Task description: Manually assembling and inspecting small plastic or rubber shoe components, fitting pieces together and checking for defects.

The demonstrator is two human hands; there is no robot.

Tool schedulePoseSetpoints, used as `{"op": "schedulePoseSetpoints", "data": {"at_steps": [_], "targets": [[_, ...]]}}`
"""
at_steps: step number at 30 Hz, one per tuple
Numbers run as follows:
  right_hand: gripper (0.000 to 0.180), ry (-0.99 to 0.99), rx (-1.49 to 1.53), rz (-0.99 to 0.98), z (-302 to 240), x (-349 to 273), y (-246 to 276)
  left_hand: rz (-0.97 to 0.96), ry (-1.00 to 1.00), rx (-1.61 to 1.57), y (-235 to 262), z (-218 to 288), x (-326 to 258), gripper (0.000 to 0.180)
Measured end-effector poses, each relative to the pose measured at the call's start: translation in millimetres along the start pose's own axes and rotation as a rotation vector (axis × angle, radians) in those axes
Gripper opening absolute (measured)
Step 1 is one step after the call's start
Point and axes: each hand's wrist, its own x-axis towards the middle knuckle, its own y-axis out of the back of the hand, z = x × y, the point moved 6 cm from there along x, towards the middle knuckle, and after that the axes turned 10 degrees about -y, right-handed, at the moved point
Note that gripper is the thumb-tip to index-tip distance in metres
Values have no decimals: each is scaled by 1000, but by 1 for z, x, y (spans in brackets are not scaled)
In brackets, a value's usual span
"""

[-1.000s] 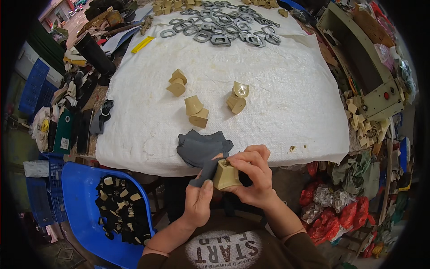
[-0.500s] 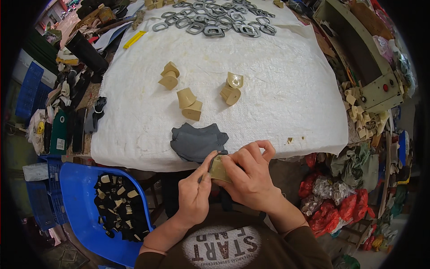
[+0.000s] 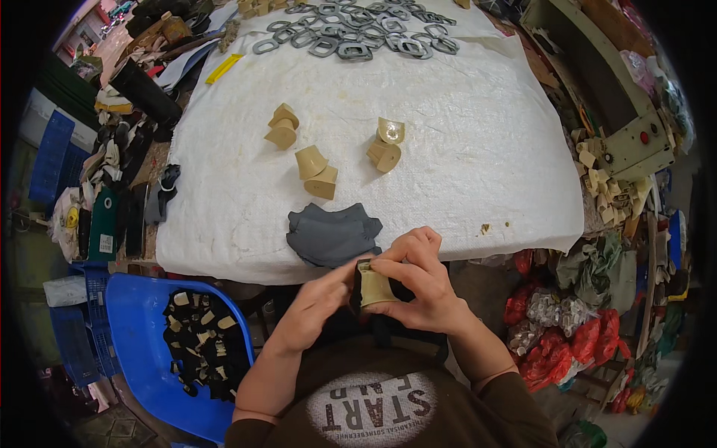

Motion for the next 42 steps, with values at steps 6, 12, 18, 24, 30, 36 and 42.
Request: {"op": "schedulePoseSetpoints", "data": {"at_steps": [6,12,18,24,30,36,42], "targets": [[49,29,58,-84,-10,-1,-8,-118,189,-160,-15,-18,1,36],[46,31,81,-112,-5,-1,-12,-15,143,-144,-15,-19,1,46],[50,-69,66,-44,6,2,0,154,-411,173,1,11,-8,43],[50,-112,136,-128,7,-1,-4,126,-758,663,-8,34,-9,24],[48,-115,201,-288,6,-5,-14,64,-911,906,-25,47,-11,21],[52,-46,76,-99,8,2,-4,149,-791,518,-10,31,-11,30],[54,55,-86,-80,-7,1,-12,-30,-16,32,-9,-2,-2,44]]}}
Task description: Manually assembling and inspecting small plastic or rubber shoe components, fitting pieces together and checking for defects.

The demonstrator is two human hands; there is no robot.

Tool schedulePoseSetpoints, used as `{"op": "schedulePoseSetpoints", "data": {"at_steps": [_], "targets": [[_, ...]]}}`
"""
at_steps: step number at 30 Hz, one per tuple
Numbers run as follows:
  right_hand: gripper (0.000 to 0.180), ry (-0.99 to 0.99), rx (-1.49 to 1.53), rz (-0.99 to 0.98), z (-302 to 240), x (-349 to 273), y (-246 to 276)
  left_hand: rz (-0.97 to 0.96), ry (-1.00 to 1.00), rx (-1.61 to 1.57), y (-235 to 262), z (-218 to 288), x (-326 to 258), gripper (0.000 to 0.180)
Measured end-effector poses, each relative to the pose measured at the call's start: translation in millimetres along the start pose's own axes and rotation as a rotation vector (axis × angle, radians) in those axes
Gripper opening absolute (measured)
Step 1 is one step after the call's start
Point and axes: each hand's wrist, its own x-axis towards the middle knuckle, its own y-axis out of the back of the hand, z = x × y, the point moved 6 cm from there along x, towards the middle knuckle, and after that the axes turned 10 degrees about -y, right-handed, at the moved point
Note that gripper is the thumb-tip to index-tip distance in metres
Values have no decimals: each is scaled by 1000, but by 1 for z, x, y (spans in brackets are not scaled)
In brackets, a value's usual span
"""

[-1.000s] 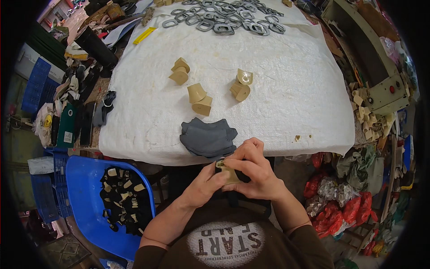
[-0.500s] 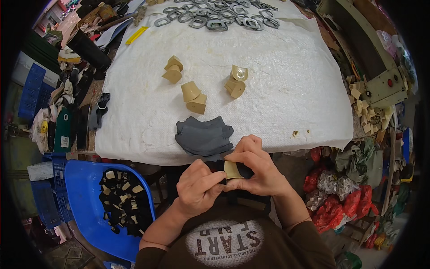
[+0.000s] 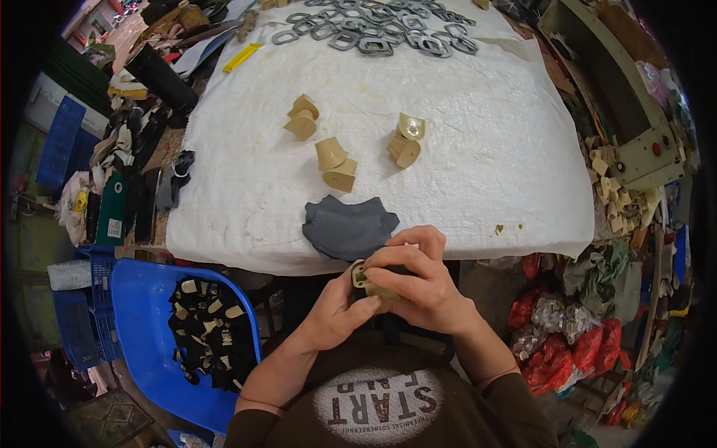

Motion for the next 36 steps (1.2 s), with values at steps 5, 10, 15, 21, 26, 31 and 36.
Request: {"op": "schedulePoseSetpoints", "data": {"at_steps": [5,10,15,21,26,31,36], "targets": [[67,-152,616,-56,-12,2,13,80,-69,82,14,-6,-1,31],[29,-473,524,189,18,-16,-1,240,-133,150,10,11,3,37],[10,-663,680,88,21,-24,-17,141,-126,129,9,6,5,36],[5,-427,474,145,13,-18,-10,233,-270,314,7,7,4,23],[23,-280,163,229,-4,-21,-17,294,-237,399,6,5,6,23],[46,-158,-190,135,-19,-21,-24,248,-275,353,9,3,5,28],[42,-170,-161,-54,-25,-15,-12,197,-215,246,9,-3,3,44]]}}
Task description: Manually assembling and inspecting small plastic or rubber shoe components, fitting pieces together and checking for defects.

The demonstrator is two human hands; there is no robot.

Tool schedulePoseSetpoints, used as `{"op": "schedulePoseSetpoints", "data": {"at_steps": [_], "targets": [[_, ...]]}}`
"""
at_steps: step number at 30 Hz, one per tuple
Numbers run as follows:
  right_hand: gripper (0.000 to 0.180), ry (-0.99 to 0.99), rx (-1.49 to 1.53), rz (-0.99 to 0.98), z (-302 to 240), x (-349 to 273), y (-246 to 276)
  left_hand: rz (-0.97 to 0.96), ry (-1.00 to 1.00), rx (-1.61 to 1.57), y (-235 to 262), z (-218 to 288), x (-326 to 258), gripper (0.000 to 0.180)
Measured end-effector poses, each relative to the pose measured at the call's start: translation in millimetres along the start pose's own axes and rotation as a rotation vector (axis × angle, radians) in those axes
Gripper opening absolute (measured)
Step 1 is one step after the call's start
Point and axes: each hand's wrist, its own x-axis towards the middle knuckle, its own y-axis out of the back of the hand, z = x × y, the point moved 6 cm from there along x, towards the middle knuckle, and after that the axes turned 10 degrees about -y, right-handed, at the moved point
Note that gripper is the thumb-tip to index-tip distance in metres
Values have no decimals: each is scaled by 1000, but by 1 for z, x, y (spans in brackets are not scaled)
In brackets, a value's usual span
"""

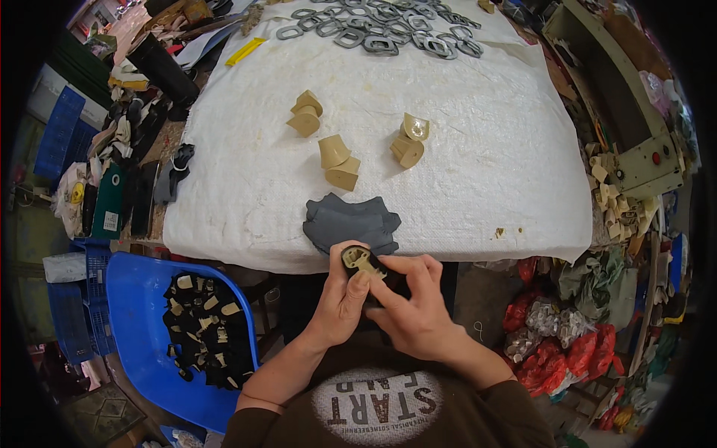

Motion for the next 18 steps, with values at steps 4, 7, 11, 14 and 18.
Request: {"op": "schedulePoseSetpoints", "data": {"at_steps": [4,7,11,14,18], "targets": [[35,-258,635,-71,48,1,5,-53,2,-159,2,2,-4,57],[46,-356,972,-333,64,11,-16,-184,84,-206,-13,0,-3,76],[56,-387,1031,-496,60,17,-17,-300,129,-198,-23,-4,-6,79],[61,-381,916,-514,59,21,-18,-254,101,-148,-21,-3,-3,77],[55,-398,826,-303,57,20,-18,-188,208,-293,-19,-4,-1,73]]}}
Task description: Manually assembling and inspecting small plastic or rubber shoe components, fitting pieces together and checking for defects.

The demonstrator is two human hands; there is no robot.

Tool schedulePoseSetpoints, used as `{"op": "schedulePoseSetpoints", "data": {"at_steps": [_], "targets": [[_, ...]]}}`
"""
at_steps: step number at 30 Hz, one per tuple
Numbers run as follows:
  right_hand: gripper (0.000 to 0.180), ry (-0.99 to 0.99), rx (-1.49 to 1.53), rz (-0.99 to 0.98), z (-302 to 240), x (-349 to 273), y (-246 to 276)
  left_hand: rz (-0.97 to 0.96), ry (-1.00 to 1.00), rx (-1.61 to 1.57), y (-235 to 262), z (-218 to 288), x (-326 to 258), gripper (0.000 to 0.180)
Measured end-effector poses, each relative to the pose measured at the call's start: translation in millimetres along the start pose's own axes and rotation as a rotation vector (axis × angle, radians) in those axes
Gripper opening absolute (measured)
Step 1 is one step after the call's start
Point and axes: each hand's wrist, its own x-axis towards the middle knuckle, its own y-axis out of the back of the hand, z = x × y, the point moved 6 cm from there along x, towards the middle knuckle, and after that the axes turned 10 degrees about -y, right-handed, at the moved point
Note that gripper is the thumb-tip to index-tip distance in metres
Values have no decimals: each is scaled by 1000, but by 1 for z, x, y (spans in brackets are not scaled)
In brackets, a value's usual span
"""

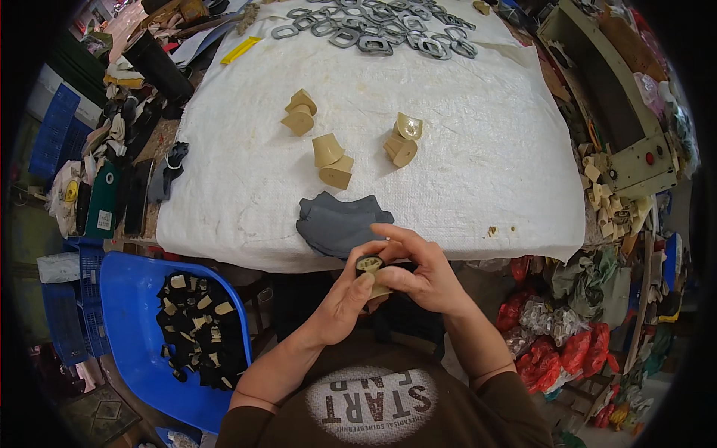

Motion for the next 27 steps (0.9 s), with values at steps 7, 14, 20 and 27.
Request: {"op": "schedulePoseSetpoints", "data": {"at_steps": [7,14,20,27], "targets": [[31,318,-312,71,-14,-14,1,185,214,-629,-4,-12,-2,56],[19,409,-235,160,-10,-16,-10,125,186,-591,-8,-17,-3,45],[38,173,232,-90,-5,-4,1,-72,70,-62,8,-2,1,72],[49,292,-157,-78,-19,-8,-7,3,-204,33,5,5,1,65]]}}
